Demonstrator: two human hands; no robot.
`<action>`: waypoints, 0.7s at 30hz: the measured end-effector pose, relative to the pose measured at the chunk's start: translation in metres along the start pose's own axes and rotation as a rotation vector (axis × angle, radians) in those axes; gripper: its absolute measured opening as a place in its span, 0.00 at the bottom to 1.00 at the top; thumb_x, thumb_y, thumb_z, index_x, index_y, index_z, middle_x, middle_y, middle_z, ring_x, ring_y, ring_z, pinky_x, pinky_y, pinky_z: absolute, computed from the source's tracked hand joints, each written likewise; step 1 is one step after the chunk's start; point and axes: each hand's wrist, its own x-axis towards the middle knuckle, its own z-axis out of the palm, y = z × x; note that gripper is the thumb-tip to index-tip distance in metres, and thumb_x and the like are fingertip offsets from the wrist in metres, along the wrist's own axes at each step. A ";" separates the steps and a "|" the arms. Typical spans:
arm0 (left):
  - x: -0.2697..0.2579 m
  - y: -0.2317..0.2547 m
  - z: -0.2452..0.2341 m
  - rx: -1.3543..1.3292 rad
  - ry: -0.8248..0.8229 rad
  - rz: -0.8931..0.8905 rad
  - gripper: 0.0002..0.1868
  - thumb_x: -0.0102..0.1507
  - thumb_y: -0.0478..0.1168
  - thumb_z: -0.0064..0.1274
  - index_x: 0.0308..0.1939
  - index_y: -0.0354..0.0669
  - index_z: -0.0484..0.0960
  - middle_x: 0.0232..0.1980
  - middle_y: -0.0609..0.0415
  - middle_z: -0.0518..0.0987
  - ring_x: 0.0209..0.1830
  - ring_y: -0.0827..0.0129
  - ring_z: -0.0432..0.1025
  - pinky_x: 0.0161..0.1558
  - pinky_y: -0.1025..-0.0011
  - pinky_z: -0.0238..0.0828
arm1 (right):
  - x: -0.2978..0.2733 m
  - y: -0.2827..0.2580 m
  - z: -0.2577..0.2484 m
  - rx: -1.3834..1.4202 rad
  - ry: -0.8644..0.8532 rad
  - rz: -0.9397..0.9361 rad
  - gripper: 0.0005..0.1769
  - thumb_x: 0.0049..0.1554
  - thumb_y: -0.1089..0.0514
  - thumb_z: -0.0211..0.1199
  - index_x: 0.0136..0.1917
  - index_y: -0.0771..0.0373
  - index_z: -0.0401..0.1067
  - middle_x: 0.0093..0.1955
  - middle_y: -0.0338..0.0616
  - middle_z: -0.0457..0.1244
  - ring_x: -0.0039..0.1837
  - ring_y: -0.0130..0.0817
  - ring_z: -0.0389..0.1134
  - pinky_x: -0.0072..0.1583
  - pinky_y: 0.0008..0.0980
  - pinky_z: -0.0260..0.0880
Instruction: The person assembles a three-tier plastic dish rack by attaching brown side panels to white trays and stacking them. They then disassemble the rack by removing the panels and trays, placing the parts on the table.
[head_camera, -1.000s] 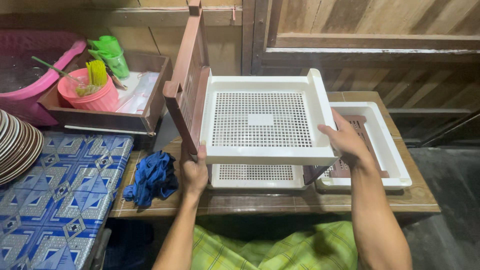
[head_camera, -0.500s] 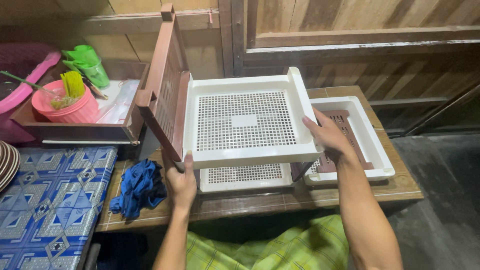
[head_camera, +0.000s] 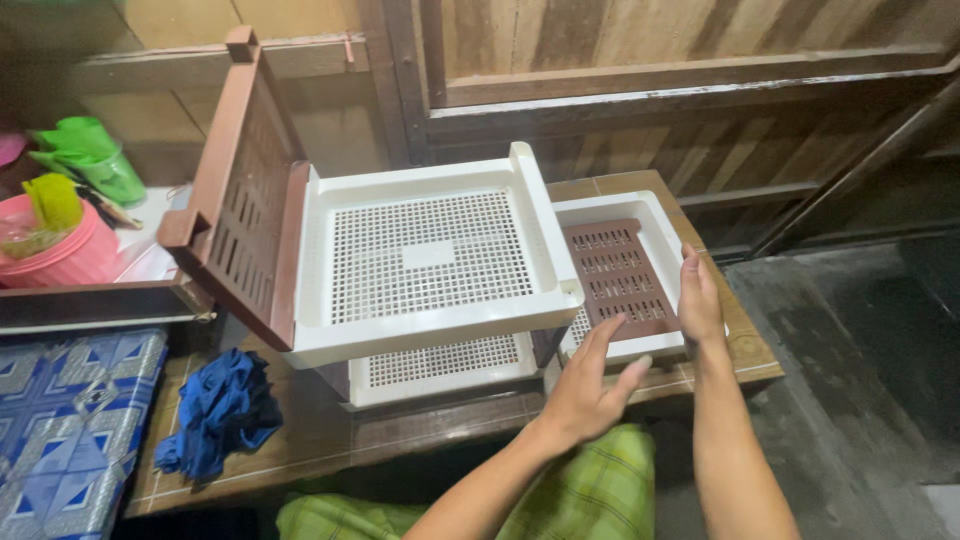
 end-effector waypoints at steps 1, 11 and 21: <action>0.017 -0.017 0.017 -0.013 0.002 -0.060 0.37 0.70 0.54 0.48 0.74 0.29 0.62 0.72 0.31 0.67 0.75 0.43 0.63 0.74 0.57 0.56 | 0.002 0.012 -0.009 -0.006 0.018 0.019 0.36 0.70 0.38 0.42 0.77 0.69 0.58 0.75 0.54 0.58 0.76 0.38 0.57 0.74 0.34 0.54; 0.111 -0.222 0.114 0.023 0.100 -0.652 0.39 0.66 0.56 0.45 0.71 0.29 0.62 0.66 0.25 0.71 0.69 0.36 0.65 0.71 0.55 0.59 | 0.014 0.081 -0.032 -0.563 -0.051 0.159 0.37 0.64 0.37 0.43 0.70 0.68 0.68 0.67 0.62 0.64 0.71 0.55 0.63 0.70 0.42 0.60; 0.123 -0.243 0.129 0.248 -0.129 -0.945 0.51 0.64 0.53 0.47 0.77 0.22 0.41 0.67 0.25 0.70 0.69 0.39 0.66 0.70 0.51 0.58 | 0.032 0.092 -0.009 -0.939 -0.271 0.507 0.48 0.61 0.28 0.46 0.74 0.73 0.58 0.68 0.73 0.60 0.73 0.63 0.60 0.72 0.49 0.57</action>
